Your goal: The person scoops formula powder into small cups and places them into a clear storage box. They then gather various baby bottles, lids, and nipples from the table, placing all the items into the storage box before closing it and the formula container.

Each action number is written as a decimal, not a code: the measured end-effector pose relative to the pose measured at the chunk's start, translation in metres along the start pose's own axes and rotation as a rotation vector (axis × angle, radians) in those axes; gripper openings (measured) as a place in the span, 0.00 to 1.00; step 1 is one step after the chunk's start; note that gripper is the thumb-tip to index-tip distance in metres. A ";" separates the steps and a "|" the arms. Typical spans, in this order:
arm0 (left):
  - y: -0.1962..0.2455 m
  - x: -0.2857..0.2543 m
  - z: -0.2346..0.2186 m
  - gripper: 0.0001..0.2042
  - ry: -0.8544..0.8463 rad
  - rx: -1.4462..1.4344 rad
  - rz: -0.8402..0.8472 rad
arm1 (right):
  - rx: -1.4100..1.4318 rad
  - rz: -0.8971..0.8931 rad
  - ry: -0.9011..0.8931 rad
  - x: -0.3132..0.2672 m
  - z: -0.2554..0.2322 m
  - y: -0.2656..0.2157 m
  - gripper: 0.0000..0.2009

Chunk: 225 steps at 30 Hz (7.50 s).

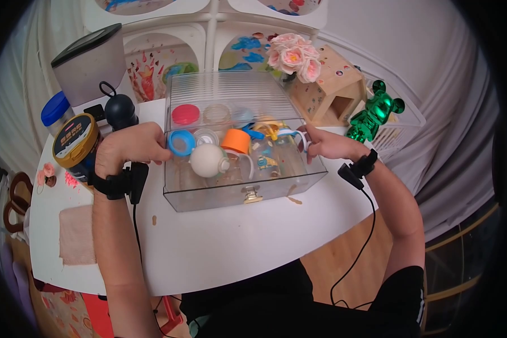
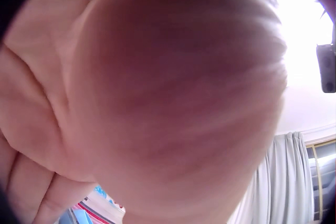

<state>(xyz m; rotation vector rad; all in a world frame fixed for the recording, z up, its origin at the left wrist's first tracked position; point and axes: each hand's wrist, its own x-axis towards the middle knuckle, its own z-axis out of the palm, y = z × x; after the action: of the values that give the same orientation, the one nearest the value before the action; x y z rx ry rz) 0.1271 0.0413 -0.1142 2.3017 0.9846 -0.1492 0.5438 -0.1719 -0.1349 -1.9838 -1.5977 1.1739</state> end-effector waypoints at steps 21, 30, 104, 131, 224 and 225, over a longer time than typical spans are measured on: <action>-0.014 -0.010 0.049 0.15 0.338 -0.233 0.055 | -0.122 -0.323 0.351 0.016 0.001 0.021 0.16; -0.013 -0.015 0.064 0.14 0.418 -0.629 -0.002 | -0.010 -0.463 0.519 0.029 0.016 0.047 0.15; -0.020 -0.019 0.070 0.08 0.222 -0.802 0.016 | 0.398 -0.478 0.395 0.023 0.017 0.058 0.10; -0.005 -0.018 0.063 0.09 0.256 -0.752 -0.118 | 0.429 -0.418 0.552 0.023 0.036 0.054 0.16; -0.007 -0.023 0.078 0.11 0.326 -0.806 -0.043 | 0.317 -0.485 0.578 0.033 0.028 0.061 0.13; -0.005 -0.022 0.078 0.11 0.333 -0.809 -0.046 | 0.318 -0.488 0.579 0.035 0.027 0.062 0.13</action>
<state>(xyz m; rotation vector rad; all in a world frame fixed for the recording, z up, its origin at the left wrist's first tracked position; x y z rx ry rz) 0.1179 -0.0152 -0.1720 1.5737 1.0119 0.5383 0.5638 -0.1654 -0.2080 -1.4317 -1.3667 0.5498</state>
